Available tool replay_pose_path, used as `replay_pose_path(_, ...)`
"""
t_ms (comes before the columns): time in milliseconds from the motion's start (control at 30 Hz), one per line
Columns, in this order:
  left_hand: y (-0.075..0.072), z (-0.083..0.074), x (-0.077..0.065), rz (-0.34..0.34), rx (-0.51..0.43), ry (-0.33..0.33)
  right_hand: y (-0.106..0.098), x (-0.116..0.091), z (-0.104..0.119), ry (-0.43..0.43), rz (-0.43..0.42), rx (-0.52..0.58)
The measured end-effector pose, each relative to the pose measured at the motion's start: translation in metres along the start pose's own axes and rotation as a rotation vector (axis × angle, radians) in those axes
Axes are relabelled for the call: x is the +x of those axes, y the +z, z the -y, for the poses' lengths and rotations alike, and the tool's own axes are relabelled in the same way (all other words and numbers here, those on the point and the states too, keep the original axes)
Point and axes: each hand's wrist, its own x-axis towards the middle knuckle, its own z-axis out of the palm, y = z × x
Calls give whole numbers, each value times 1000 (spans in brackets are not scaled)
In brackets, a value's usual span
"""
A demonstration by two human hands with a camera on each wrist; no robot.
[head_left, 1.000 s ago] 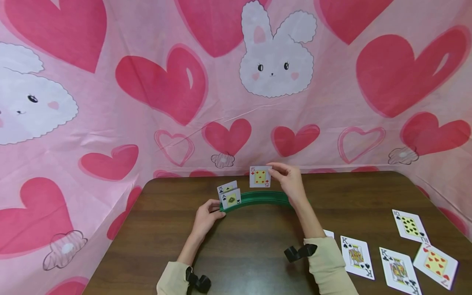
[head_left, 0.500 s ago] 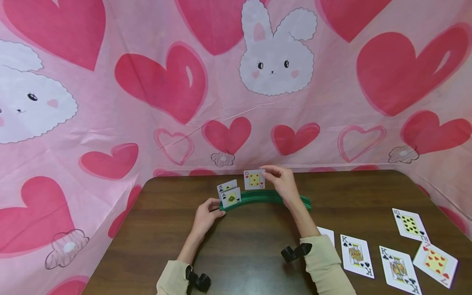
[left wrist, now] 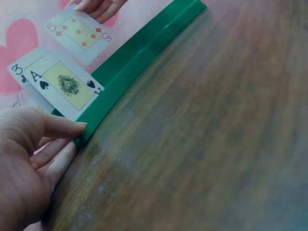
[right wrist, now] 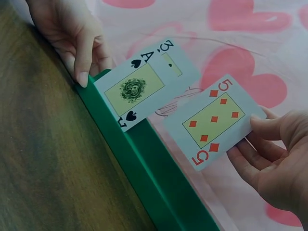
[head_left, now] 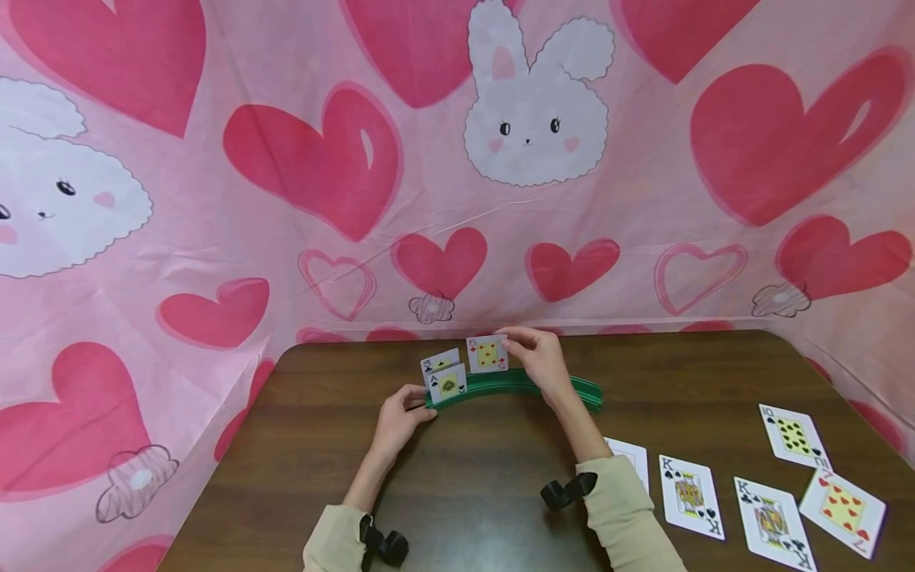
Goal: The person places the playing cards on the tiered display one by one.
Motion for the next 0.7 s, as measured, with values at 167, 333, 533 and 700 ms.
replay_pose_path(167,3,24,13,-16,-5,-1,2,0,-3,-8,8,-8)
replay_pose_path(333,2,30,15,-20,-9,6,4,-1,-3,-7,1,-24)
replay_pose_path(533,1,29,14,-19,-1,15,6,0,-5,2,15,-26)
replay_pose_path(700,0,29,14,-20,5,15,7,1,-5,12,17,-40)
